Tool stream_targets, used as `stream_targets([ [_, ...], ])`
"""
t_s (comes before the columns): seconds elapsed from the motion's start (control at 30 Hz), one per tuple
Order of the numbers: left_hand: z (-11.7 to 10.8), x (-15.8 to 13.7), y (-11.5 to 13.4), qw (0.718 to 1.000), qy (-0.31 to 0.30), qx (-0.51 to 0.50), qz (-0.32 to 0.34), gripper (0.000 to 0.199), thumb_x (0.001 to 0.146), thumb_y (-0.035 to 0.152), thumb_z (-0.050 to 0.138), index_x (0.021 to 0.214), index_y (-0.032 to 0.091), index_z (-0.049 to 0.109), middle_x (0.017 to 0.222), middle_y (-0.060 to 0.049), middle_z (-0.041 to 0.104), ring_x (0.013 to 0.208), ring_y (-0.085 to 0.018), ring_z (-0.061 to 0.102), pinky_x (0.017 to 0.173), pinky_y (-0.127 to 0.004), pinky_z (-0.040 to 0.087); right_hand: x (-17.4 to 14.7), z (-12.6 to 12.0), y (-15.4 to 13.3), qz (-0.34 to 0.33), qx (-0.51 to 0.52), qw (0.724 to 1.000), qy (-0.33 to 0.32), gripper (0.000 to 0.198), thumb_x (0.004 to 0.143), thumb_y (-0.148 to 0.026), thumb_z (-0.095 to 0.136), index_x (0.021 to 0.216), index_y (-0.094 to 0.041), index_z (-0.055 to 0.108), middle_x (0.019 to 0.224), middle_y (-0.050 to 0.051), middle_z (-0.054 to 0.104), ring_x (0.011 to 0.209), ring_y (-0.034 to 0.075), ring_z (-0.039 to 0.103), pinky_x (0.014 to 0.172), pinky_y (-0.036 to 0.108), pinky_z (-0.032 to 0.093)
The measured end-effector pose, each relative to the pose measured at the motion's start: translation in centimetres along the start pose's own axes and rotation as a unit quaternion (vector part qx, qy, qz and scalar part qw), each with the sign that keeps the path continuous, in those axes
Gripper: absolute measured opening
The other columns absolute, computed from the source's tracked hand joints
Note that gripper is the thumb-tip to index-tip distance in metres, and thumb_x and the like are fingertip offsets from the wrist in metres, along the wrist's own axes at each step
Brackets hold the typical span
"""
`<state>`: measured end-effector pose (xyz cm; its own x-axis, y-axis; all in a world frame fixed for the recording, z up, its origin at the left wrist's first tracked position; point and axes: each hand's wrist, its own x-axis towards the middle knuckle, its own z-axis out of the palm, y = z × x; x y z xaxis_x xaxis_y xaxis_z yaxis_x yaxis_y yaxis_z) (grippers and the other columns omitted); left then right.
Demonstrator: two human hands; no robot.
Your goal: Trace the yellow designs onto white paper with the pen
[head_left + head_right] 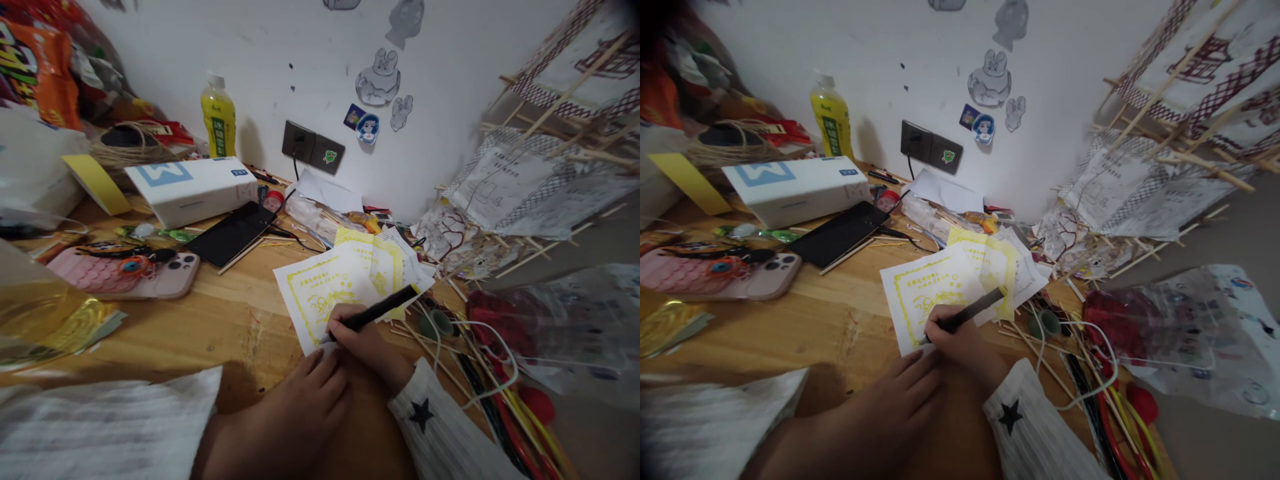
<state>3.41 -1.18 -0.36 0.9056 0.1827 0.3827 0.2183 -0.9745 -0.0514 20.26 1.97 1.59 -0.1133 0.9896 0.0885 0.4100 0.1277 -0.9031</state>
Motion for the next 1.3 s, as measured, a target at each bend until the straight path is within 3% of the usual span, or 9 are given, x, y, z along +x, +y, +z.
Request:
stream_targets([
  [0.43,0.4,-0.2,0.0,1.0,-0.006,-0.003,-0.002,0.028,0.089,0.032,0.059,0.107,0.011,0.064,0.109,-0.013,0.064,0.109,-0.031,0.055,0.101,-0.047,0.036,0.0,-0.1,0.3,-0.003,-0.003,1.0,-0.02,0.015,0.069,-0.019,0.049,0.054,-0.02,0.044,0.056,-0.004,0.044,0.057,0.011,0.041,0.055,0.023,0.04],
  [0.8,0.3,-0.2,0.1,1.0,0.008,-0.006,-0.006,0.027,0.09,0.03,0.058,0.108,0.011,0.064,0.111,-0.012,0.065,0.11,-0.031,0.056,0.098,-0.045,0.039,0.0,-0.1,0.0,-0.008,0.01,0.999,0.034,0.021,0.075,-0.025,0.049,0.055,-0.021,0.044,0.055,-0.004,0.045,0.054,0.012,0.043,0.052,0.024,0.037],
  [0.97,0.7,-0.3,0.1,0.999,0.035,0.008,0.001,0.026,0.092,0.027,0.054,0.108,0.01,0.065,0.114,-0.013,0.066,0.111,-0.029,0.056,0.098,-0.042,0.038,-0.3,-0.6,0.8,-0.027,-0.008,0.993,0.111,0.015,0.084,-0.027,0.054,0.07,-0.021,0.055,0.064,-0.003,0.055,0.064,0.014,0.052,0.061,0.025,0.044],
  [1.07,0.5,-0.2,0.1,0.999,0.041,0.018,0.006,0.026,0.094,0.028,0.052,0.109,0.011,0.065,0.115,-0.013,0.066,0.112,-0.028,0.056,0.097,-0.041,0.039,-0.7,-1.0,1.1,-0.036,-0.012,0.984,0.173,0.008,0.086,-0.028,0.057,0.086,-0.022,0.06,0.079,-0.001,0.062,0.074,0.015,0.059,0.068,0.026,0.048],
  [1.13,0.0,-0.1,0.1,0.999,0.04,0.026,0.0,0.026,0.095,0.028,0.051,0.107,0.011,0.066,0.116,-0.012,0.067,0.113,-0.027,0.056,0.096,-0.04,0.039,-1.2,-1.3,1.4,-0.061,-0.029,0.977,0.2,0.013,0.084,-0.028,0.06,0.096,-0.022,0.06,0.089,0.001,0.065,0.081,0.016,0.061,0.072,0.026,0.051],
  [1.2,-0.3,-0.1,0.2,0.999,0.043,0.032,-0.009,0.025,0.096,0.026,0.049,0.106,0.011,0.067,0.118,-0.011,0.066,0.115,-0.027,0.055,0.095,-0.039,0.039,-1.7,-1.5,1.7,-0.08,-0.06,0.972,0.211,0.019,0.084,-0.027,0.062,0.103,-0.023,0.059,0.096,0.002,0.066,0.086,0.017,0.063,0.077,0.027,0.052],
  [1.3,0.0,-0.4,0.2,0.996,0.072,0.053,-0.009,0.024,0.096,0.025,0.048,0.102,0.012,0.067,0.113,-0.012,0.068,0.107,-0.028,0.059,0.091,-0.043,0.04,-2.5,-1.7,1.9,-0.052,-0.118,0.971,0.201,0.018,0.089,-0.03,0.057,0.105,-0.023,0.059,0.097,0.003,0.07,0.088,0.018,0.067,0.08,0.029,0.053],
])
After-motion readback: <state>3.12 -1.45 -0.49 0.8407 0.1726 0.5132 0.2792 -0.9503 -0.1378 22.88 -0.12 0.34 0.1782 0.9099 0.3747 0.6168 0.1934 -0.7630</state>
